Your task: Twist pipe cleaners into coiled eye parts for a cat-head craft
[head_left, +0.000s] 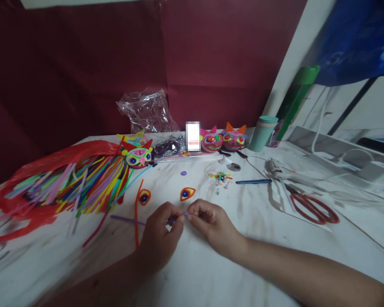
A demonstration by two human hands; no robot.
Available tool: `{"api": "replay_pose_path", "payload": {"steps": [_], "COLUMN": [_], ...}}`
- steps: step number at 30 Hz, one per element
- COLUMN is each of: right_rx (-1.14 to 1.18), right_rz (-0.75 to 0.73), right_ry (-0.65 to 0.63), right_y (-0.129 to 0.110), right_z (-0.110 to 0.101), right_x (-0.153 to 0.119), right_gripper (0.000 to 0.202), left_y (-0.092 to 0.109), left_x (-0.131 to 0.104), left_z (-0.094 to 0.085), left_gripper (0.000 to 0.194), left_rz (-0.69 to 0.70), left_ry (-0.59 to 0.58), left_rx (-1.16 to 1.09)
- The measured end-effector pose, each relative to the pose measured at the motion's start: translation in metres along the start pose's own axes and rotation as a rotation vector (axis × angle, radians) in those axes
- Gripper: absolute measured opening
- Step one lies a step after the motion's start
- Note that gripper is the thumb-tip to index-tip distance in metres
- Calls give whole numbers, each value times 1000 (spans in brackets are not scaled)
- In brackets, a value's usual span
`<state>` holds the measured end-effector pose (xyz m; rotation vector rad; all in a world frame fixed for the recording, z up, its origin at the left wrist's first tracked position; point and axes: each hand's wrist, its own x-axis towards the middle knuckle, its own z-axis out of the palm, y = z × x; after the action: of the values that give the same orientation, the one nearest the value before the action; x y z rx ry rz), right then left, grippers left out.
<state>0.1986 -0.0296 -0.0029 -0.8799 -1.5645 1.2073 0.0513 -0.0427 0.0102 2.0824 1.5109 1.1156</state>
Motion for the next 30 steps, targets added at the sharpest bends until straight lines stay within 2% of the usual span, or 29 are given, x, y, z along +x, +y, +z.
{"api": "replay_pose_path", "payload": {"steps": [5,8,12,16,19,23,26,30], "right_rx": [-186,-290,-468,-571,-505,-197,-186,-372], "right_rz": [-101,-151,-281,-366,-266,-59,-65,-184], "right_ry": [-5,-34,-154,-294,-227,-99,-53,-61], "right_y": [1,-1,-5,-4,-3,-3,-3,-3], "right_z": [-2,-6,-13,-16,-14,-7,-6,-9], "right_x": [-2,1,4,4,3,3,2,3], "right_gripper": [17,13,14,16,13,12,16,12], "left_y": [-3,-5,-12,-16,-12,-3,0,-5], "left_x": [0,3,8,7,4,1,1,3], "left_z": [2,-2,-5,-4,-3,-3,-2,-2], "left_gripper": [12,11,14,14,13,12,12,12], "left_rz": [16,67,166,253,244,82,32,55], "left_ry": [-17,-87,-228,-284,-215,-47,-52,-138], "left_rx": [51,62,116,174,146,38,3,33]}}
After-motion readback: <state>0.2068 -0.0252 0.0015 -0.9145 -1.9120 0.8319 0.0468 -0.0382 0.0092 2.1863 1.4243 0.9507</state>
